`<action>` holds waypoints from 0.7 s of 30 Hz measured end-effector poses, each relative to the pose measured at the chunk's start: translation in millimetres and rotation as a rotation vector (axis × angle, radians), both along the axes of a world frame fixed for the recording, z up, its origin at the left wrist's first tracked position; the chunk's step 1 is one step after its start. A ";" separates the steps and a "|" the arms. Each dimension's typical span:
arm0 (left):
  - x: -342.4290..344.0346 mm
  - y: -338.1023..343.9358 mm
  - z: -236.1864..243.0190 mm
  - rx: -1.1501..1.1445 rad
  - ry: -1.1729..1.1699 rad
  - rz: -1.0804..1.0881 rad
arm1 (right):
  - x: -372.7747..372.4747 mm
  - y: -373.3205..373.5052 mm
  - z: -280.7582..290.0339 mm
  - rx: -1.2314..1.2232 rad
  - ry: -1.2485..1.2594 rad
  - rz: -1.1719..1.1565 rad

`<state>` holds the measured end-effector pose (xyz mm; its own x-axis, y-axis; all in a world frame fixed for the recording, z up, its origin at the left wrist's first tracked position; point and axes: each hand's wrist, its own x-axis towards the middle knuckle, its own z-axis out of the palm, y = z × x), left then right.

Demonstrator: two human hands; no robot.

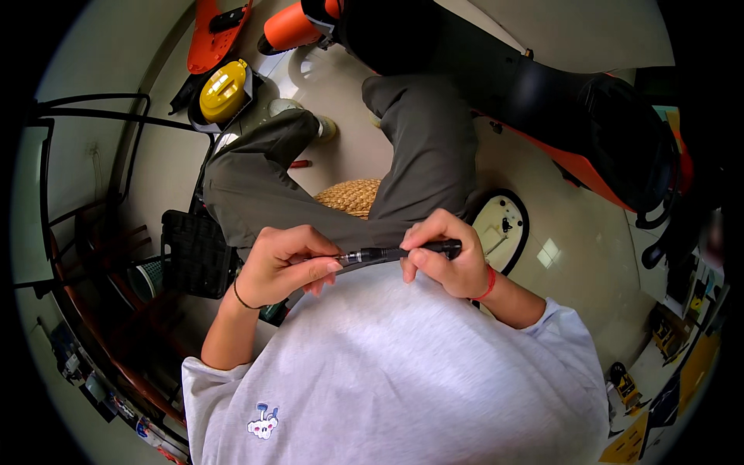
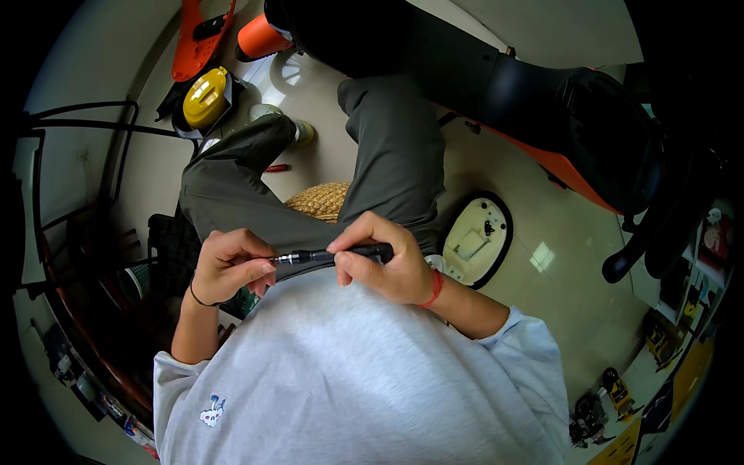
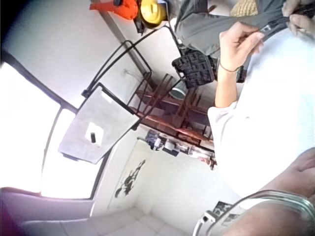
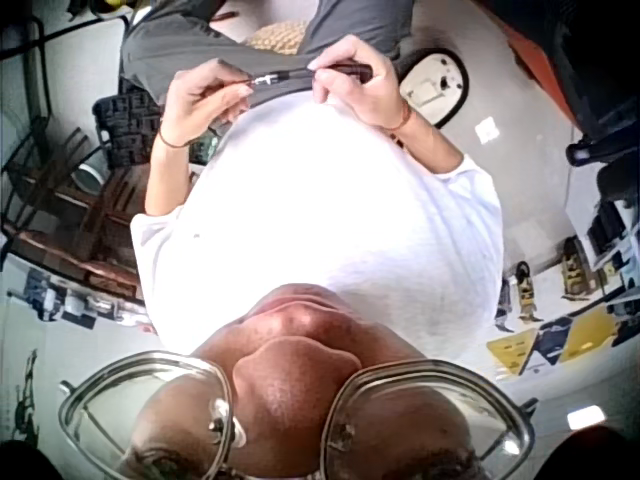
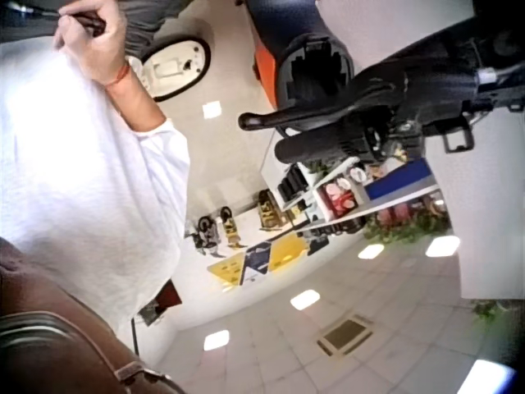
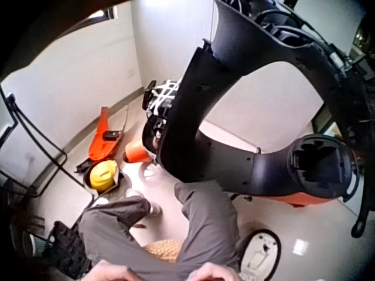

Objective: The person holds an orange plastic body panel, uses a screwdriver and a wrench to remove several fasteners from a scooter, and detaches the panel from the vehicle frame.

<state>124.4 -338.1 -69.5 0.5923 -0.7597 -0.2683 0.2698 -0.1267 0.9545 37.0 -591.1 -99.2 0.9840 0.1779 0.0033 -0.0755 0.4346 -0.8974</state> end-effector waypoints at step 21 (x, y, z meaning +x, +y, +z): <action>-5.4 -34.0 -31.0 -0.179 0.200 0.851 | 17.5 41.5 3.9 -0.170 0.298 0.236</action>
<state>119.0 -372.1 -100.6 0.9299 -0.1240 -0.3463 0.3677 0.3392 0.8659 54.5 -549.6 -95.3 0.8694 0.3726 -0.3246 -0.4231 0.2219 -0.8785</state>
